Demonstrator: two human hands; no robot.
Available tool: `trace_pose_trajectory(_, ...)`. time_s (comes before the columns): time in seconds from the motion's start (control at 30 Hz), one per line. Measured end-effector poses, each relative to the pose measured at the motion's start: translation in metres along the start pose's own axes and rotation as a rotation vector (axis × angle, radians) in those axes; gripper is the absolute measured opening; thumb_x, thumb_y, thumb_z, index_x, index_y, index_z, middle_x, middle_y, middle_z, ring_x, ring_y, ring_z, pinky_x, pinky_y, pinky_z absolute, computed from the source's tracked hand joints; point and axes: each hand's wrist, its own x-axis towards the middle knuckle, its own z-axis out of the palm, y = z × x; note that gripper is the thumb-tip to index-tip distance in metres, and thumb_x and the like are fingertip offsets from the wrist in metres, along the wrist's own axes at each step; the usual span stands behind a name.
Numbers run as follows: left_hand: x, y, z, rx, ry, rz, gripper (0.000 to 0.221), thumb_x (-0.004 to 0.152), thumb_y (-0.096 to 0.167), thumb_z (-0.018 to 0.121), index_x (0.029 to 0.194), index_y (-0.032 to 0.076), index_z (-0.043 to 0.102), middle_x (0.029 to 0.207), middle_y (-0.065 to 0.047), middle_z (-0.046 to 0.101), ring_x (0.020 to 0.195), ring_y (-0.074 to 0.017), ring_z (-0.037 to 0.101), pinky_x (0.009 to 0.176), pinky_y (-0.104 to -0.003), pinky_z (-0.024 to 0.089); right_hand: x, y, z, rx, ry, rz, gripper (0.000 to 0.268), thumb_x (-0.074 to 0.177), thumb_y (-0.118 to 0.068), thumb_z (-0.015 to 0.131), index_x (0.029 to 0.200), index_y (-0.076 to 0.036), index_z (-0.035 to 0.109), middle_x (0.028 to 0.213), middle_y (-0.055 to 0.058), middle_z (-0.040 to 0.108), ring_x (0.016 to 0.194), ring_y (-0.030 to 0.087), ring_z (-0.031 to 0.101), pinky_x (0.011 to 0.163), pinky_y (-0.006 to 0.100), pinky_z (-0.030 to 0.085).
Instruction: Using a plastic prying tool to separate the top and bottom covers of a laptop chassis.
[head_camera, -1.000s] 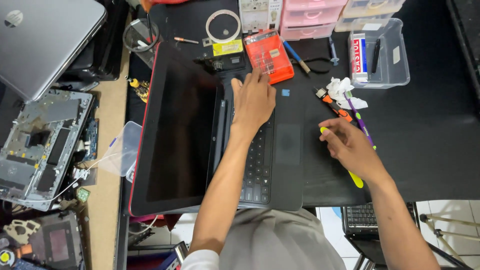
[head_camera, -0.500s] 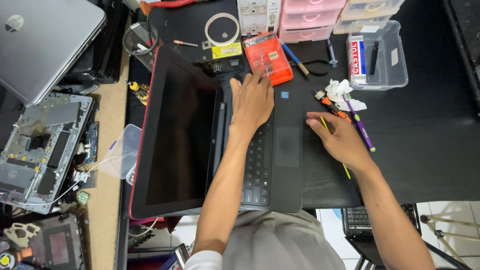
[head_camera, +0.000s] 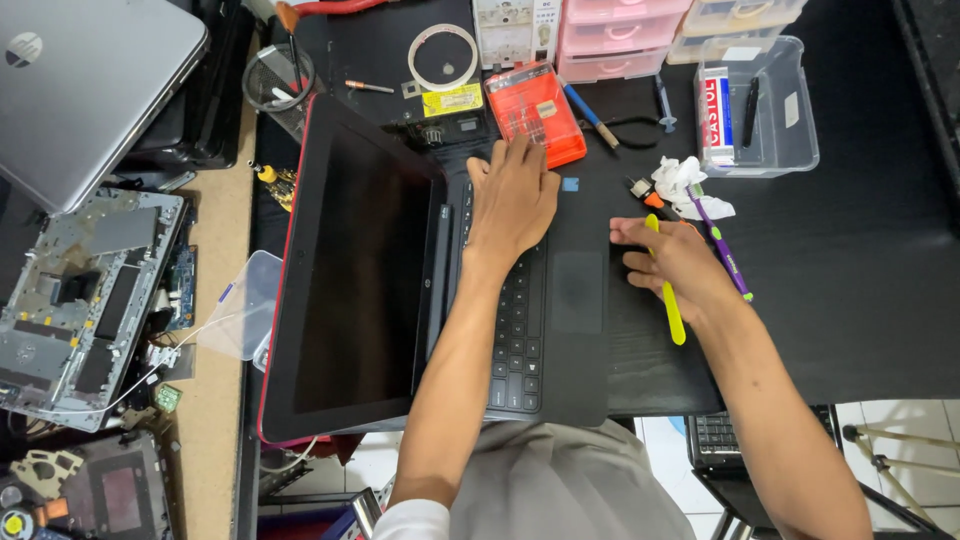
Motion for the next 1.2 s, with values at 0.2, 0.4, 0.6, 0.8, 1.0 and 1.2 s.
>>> trace_pose_trajectory(0.2,0.000,0.025,-0.037,-0.180,-0.118,-0.062,0.058,0.088,0.068,0.057,0.097,0.011,0.063,0.106,-0.010,0.060,0.110,-0.0304,0.052,0.090,-0.052,0.031,0.008,0.003,-0.001,0.088,-0.034,0.064,0.024,0.101,-0.009,0.055,0.119,0.005,0.058,0.090,0.003,0.052,0.044,-0.001,0.034,0.037,0.012,0.029)
trace_pose_trajectory(0.4,0.005,0.034,-0.044,-0.273,-0.130,-0.094,0.078,0.078,0.081,0.060,0.093,0.005,0.056,0.098,-0.015,0.058,0.114,-0.0360,0.052,0.093,-0.055,0.032,-0.002,0.038,-0.026,0.240,-0.122,0.044,0.059,0.100,-0.045,0.045,0.123,0.007,0.059,0.088,0.009,0.056,0.044,-0.001,0.032,0.038,0.012,0.023)
trace_pose_trajectory(0.6,0.022,0.027,-0.033,-0.181,-0.307,-0.165,0.080,0.073,0.090,0.035,0.075,0.012,0.050,0.091,-0.007,0.064,0.130,-0.0389,0.052,0.101,-0.053,0.029,-0.061,0.091,-0.048,0.081,-0.148,-0.038,0.032,0.104,-0.019,0.045,0.096,0.001,0.069,0.071,0.003,0.047,0.049,0.009,0.030,0.044,0.024,0.024)
trace_pose_trajectory(0.8,0.035,0.020,-0.027,-0.170,-0.415,-0.184,0.073,0.076,0.086,0.049,0.073,0.013,0.055,0.089,-0.004,0.067,0.108,-0.0281,0.058,0.101,-0.058,0.034,-0.119,0.133,-0.053,-0.099,-0.111,0.196,0.041,0.097,-0.026,0.043,0.105,0.006,0.068,0.055,0.016,0.047,0.045,0.014,0.023,0.042,0.031,0.013)
trace_pose_trajectory(1.0,0.039,0.016,-0.025,-0.249,-0.436,-0.269,0.074,0.076,0.088,0.056,0.069,0.020,0.027,0.062,0.007,0.037,0.060,-0.0141,0.041,0.087,-0.040,0.039,-0.142,0.147,-0.044,-0.037,-0.140,0.207,0.066,0.098,-0.045,0.046,0.143,0.002,0.057,0.067,0.025,0.069,0.039,0.021,0.040,0.039,0.034,0.033)
trace_pose_trajectory(1.2,0.041,0.005,-0.037,-0.290,-0.393,-0.283,0.056,0.075,0.082,0.052,0.071,0.026,0.051,0.075,0.008,0.062,0.091,-0.0221,0.067,0.094,-0.054,0.040,-0.143,0.179,-0.044,0.116,-0.327,0.275,0.044,0.092,-0.018,0.040,0.100,0.015,0.069,0.069,0.025,0.067,0.049,0.017,0.032,0.053,0.037,0.031)
